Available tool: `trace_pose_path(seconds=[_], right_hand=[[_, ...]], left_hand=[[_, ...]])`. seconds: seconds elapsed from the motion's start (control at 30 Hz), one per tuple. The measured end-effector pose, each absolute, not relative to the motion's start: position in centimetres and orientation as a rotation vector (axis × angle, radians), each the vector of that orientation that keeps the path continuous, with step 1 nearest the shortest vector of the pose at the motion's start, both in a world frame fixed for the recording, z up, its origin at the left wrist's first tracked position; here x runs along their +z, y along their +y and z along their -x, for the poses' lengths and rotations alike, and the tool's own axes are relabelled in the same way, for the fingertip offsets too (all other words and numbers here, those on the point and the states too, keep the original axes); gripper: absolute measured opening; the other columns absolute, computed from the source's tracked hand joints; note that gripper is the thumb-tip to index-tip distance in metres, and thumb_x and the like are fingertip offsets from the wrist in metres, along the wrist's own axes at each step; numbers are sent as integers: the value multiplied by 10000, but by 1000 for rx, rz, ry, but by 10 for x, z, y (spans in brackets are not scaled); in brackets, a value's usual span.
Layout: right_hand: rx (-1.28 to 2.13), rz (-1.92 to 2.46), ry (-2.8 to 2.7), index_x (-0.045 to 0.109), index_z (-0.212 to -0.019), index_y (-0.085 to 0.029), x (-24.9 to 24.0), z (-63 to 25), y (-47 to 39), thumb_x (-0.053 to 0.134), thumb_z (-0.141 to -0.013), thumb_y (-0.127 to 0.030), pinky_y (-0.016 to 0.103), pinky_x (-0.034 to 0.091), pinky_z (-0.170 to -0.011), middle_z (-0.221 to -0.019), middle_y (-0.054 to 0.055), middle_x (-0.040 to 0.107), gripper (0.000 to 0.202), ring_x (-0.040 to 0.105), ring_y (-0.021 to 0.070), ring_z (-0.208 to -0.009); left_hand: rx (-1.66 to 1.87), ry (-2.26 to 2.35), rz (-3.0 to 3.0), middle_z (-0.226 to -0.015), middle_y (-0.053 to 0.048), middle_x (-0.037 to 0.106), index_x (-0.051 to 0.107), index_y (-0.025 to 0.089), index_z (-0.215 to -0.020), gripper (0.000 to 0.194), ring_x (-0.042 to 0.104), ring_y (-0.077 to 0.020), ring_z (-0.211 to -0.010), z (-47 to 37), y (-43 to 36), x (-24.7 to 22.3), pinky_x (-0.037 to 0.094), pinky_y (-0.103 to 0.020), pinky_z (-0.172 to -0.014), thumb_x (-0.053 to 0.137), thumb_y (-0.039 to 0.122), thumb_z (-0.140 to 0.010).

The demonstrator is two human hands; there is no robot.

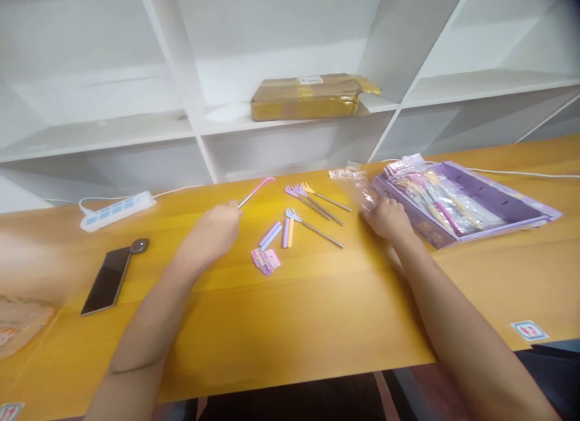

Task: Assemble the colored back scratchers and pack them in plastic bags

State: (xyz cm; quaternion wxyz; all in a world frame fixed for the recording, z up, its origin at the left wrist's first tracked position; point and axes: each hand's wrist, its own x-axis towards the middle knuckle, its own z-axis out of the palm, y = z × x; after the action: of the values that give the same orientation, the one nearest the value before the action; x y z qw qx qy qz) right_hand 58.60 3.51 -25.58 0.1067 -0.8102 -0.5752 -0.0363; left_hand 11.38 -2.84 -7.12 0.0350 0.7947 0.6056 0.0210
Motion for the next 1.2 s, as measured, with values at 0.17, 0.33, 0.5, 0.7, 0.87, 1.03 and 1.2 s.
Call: trace_pose_path(seconds=[0.17,0.33,0.5,0.7,0.87,1.03,1.2], right_hand=[[-61,2364,-1634,519,-1459,3,-256,-594,34,628,-1006,-594,483,456,-1127,-1397,319,584,757,547,422,-1345],[-139,2471,-1552,544,-1435,3,-252,-586,28,539,-1025,-694,584,417,-1143,-1434,341,568,809,465,484,-1405],[-90,2453,-1532,558,-1419,28,-245,-589,24,505,-1054,-656,551,469,-1109,-1433,358,547,777,517,483,-1386],[129,2478,-1515,589,-1399,0,-236,-599,21,524,-1050,-528,520,529,-988,-1378,349,577,637,680,427,-1155],[-7,2387,-1500,646,-1191,-78,-215,-604,18,543,-999,-270,418,516,-896,-1197,260,669,290,665,315,-1001],[-87,1789,-1504,542,-860,-207,-188,-536,-3,633,-854,-169,325,475,-789,-854,70,640,98,579,206,-799],[226,1126,-1862,562,-919,-241,-190,-429,-56,633,-1005,-257,325,525,-740,-853,56,641,112,613,199,-757]], left_hand=[[177,1709,-2394,-815,-102,680,512,174,-1450,395,605,-257,-636,-121,-27,-88,375,-336,-632,355,269,-1100],[234,1535,-2354,-835,-79,689,355,231,-1641,567,619,-248,-641,-135,-27,-98,379,-315,-633,392,243,-1075],[241,1464,-2300,-816,-61,674,390,249,-1619,545,597,-237,-627,-141,-25,-103,371,-311,-625,382,247,-1074],[262,1500,-2280,-883,-67,686,330,242,-1625,553,622,-242,-707,-140,-21,-105,406,-326,-683,372,244,-1074],[288,1424,-2238,-884,-31,640,484,265,-1446,384,578,-230,-737,-144,-17,-105,419,-329,-700,355,297,-1086],[418,1184,-2090,-1081,-69,652,714,219,-1108,310,628,-240,-996,-161,-10,-126,515,-363,-904,560,475,-1026],[494,891,-1939,-974,-62,632,791,214,-1084,383,631,-234,-899,-192,-29,-161,540,-357,-816,733,562,-937]])
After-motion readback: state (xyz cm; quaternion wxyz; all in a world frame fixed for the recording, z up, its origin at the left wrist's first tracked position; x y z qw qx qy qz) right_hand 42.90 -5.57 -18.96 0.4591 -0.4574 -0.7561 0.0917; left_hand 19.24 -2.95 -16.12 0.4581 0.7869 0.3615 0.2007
